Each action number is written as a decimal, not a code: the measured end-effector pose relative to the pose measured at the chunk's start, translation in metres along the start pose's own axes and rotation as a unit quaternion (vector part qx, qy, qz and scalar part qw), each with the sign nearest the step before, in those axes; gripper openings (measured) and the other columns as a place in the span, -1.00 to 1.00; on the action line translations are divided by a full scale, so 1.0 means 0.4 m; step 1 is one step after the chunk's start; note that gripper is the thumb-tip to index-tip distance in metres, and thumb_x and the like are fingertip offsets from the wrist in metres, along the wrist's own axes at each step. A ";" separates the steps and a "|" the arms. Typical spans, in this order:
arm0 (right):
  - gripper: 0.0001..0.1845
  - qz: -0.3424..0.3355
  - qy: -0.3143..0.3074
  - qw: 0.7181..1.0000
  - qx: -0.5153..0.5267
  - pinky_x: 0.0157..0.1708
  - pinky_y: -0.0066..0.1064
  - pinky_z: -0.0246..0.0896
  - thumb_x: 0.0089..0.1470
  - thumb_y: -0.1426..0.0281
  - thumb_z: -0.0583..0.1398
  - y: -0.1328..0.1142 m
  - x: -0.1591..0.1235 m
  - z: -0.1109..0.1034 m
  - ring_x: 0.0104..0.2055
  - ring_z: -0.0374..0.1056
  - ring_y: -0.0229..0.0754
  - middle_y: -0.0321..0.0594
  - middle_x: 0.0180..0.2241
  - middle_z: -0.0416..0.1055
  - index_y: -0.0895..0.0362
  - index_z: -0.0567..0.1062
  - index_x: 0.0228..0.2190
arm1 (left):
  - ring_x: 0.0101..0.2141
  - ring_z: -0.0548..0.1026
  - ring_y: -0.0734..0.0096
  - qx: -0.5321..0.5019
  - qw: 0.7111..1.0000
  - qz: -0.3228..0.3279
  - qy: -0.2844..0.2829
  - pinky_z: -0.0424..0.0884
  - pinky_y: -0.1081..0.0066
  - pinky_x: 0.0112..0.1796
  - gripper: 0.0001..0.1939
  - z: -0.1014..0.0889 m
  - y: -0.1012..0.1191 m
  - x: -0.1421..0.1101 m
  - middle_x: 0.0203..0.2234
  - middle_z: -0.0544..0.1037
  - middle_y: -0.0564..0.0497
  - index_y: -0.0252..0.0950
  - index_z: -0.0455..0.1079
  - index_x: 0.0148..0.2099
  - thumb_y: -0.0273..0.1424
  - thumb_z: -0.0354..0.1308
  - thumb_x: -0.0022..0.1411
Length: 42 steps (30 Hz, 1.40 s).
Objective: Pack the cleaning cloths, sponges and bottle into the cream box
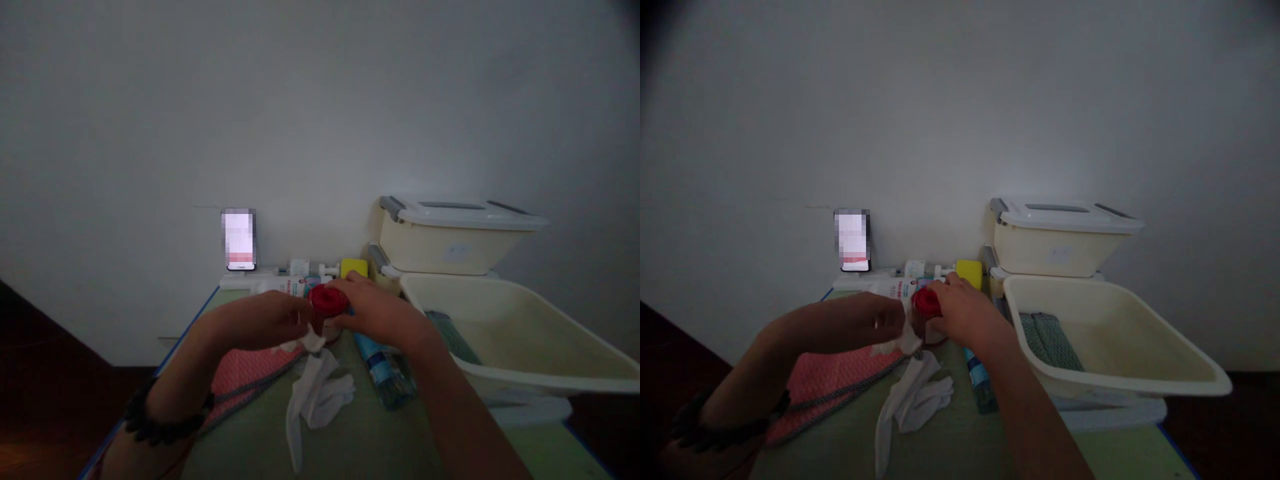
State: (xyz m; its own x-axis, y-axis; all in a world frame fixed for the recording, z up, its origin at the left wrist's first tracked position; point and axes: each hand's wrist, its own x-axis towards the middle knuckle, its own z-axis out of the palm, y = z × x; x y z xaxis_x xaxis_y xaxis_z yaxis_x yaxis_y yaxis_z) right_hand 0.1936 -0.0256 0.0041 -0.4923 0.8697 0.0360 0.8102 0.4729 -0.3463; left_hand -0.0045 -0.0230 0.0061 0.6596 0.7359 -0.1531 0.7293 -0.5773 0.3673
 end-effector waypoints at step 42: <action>-0.84 -0.069 0.139 0.977 0.144 -0.53 -0.52 0.00 0.12 0.38 0.10 -0.023 -0.015 -0.034 -0.52 0.20 -0.35 -0.36 -0.56 0.32 0.17 0.41 -0.44 | -0.43 0.35 0.47 -0.211 0.960 0.071 0.168 0.31 0.47 -0.37 -0.72 -0.004 -0.026 0.029 -0.51 0.39 0.08 -0.33 0.36 -0.37 -0.24 -0.02 0.25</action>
State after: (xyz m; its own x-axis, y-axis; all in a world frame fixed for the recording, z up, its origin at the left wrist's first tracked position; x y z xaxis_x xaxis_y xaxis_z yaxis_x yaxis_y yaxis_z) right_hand 0.1936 -0.0333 0.0197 -0.4517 0.8244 0.3411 0.5994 0.5636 -0.5684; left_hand -0.0047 -0.0080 0.0018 0.5994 0.7738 0.2050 0.4510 -0.5380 0.7121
